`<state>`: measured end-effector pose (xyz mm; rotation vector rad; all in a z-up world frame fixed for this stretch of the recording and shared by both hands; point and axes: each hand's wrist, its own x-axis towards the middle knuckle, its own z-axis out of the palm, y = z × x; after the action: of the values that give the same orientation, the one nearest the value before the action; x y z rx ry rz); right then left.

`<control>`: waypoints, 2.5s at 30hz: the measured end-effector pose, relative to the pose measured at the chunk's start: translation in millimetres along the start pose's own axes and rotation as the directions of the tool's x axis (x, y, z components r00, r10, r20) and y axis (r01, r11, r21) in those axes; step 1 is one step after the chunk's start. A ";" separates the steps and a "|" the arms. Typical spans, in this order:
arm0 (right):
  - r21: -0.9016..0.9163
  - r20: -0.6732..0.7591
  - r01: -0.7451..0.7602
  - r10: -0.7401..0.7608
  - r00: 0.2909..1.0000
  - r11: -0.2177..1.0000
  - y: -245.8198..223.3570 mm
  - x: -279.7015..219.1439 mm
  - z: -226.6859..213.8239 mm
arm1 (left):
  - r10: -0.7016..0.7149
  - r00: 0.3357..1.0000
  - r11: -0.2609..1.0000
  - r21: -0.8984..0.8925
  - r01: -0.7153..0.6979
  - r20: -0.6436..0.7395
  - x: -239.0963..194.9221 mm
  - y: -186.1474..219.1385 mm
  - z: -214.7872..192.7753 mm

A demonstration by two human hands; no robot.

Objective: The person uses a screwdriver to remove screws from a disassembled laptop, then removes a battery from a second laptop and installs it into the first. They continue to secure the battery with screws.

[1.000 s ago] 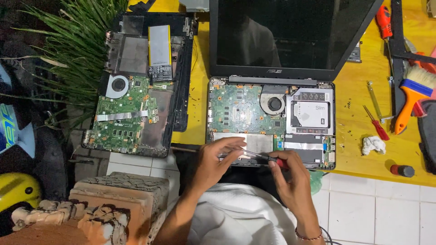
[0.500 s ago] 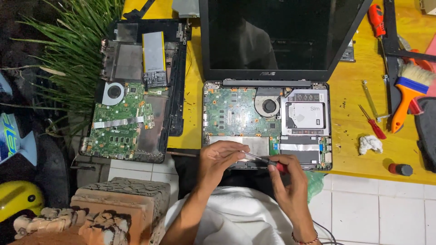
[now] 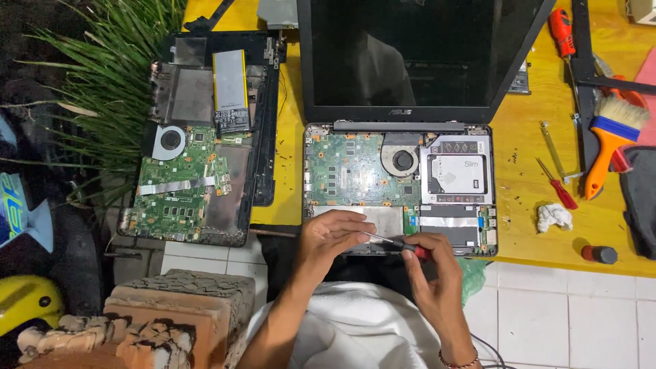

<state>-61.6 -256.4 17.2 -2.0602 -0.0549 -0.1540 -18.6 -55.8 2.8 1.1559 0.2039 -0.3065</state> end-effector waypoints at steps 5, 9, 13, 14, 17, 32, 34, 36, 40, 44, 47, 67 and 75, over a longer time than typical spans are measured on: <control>-0.002 0.003 -0.058 0.058 0.998 0.998 8.4 0.1 -0.6 | 0.051 0.997 0.994 0.096 -0.057 0.065 -0.9 2.5 3.9; -0.017 -0.070 -0.006 0.004 0.998 1.000 19.4 9.5 -14.8 | 0.289 0.948 0.875 0.367 -0.317 0.133 -4.7 2.3 16.9; -0.231 -0.119 0.136 -0.166 0.979 0.963 24.6 34.0 -44.9 | 0.564 0.793 0.490 0.680 -0.546 0.230 12.2 -27.4 17.4; -0.286 -0.127 0.120 -0.162 0.979 0.951 25.5 39.3 -50.8 | 0.594 0.743 0.343 0.738 -0.581 0.309 15.8 -30.1 19.5; -0.369 -0.103 0.100 -0.148 0.984 0.924 7.8 51.7 -59.6 | 0.607 0.676 0.113 0.797 -0.594 0.418 20.7 -30.6 27.8; -0.611 0.104 0.252 -0.240 0.965 0.750 -5.2 66.5 -61.9 | 0.530 0.725 -0.066 0.874 -0.481 0.439 29.8 -46.6 27.5; -0.652 0.150 0.307 -0.278 0.949 0.694 -3.5 67.8 -61.9 | 0.530 0.726 -0.063 0.874 -0.482 0.439 29.6 -47.2 26.9; -0.686 0.290 0.407 -0.286 0.913 0.604 -2.9 69.0 -63.5 | 0.517 0.736 -0.064 0.877 -0.476 0.437 30.0 -48.4 26.2; -0.699 0.439 0.548 -0.328 0.836 0.460 -5.3 79.0 -62.4 | 0.518 0.736 -0.054 0.876 -0.479 0.435 29.3 -47.0 26.2; -0.688 0.592 0.640 -0.244 0.768 0.343 -20.2 90.0 -57.6 | 0.516 0.741 -0.042 0.877 -0.478 0.429 28.1 -47.4 25.9; -0.699 0.635 0.646 -0.151 0.758 0.307 -36.9 100.7 -53.3 | 0.529 0.733 -0.036 0.874 -0.484 0.428 27.0 -42.7 27.1; -0.624 0.468 0.465 -0.175 0.866 0.628 -53.3 107.8 -76.8 | 0.509 0.752 0.005 0.872 -0.489 0.418 25.7 -39.2 26.5; -0.317 0.317 0.315 -0.213 0.924 0.894 -7.3 72.5 -73.3 | 0.564 0.723 0.158 0.808 -0.568 0.399 27.7 -33.5 25.7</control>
<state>3.1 -319.4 67.5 -2.4273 -0.5206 -0.0469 -3.9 -95.4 -24.8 2.2501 -0.5270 0.3665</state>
